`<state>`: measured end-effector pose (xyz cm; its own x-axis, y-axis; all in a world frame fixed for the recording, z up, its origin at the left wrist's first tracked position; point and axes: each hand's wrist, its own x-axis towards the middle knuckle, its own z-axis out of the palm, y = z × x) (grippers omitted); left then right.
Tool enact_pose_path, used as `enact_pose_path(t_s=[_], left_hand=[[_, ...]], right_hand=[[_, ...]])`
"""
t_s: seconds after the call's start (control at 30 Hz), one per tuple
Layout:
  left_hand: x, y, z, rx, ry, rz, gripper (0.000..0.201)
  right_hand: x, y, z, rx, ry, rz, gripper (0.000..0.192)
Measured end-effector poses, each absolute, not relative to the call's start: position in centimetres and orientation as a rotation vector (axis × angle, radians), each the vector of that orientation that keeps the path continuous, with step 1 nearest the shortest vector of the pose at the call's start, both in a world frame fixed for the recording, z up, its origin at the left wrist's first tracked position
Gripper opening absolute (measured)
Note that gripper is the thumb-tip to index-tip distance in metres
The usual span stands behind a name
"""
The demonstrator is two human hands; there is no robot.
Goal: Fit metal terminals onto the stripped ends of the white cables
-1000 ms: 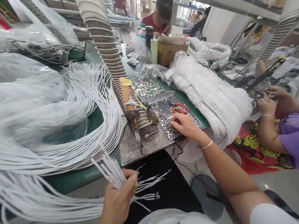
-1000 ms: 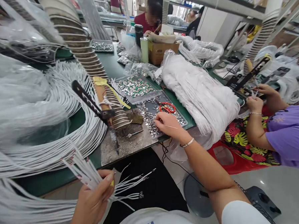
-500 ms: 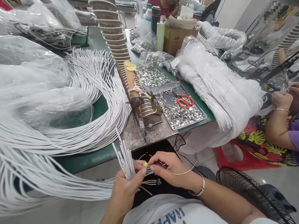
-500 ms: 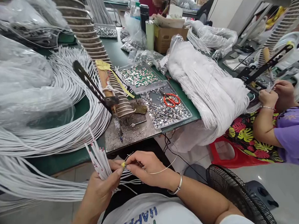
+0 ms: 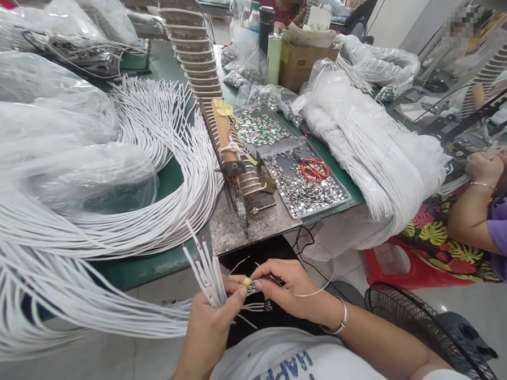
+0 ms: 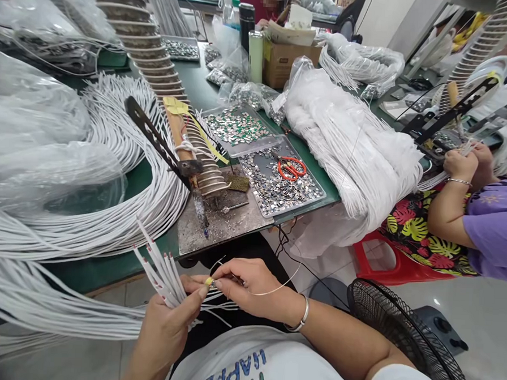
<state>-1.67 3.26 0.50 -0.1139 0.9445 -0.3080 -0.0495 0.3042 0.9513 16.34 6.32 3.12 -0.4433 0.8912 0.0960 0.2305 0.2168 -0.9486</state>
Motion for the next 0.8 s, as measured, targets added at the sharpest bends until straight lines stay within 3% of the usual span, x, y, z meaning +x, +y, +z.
enact_pose_path(t_s=[0.17, 0.27, 0.43, 0.8], left_hand=[[-1.9, 4.0, 0.6, 0.921, 1.494, 1.151, 0.024], [-2.0, 4.7, 1.1, 0.934, 1.499, 1.179, 0.023], [-1.5, 5.8, 1.8, 0.996, 1.505, 1.191, 0.022], [-0.4, 7.9, 2.8, 1.048, 1.494, 1.316, 0.015]], right_hand=[[16.9, 6.0, 2.9, -0.983, -1.775, 1.290, 0.034], [16.9, 6.3, 3.1, -1.045, -1.704, 1.291, 0.018], [16.0, 7.5, 3.4, -0.983, -1.763, 0.797, 0.006], [14.6, 8.9, 3.9, -0.949, -1.706, 0.651, 0.011]])
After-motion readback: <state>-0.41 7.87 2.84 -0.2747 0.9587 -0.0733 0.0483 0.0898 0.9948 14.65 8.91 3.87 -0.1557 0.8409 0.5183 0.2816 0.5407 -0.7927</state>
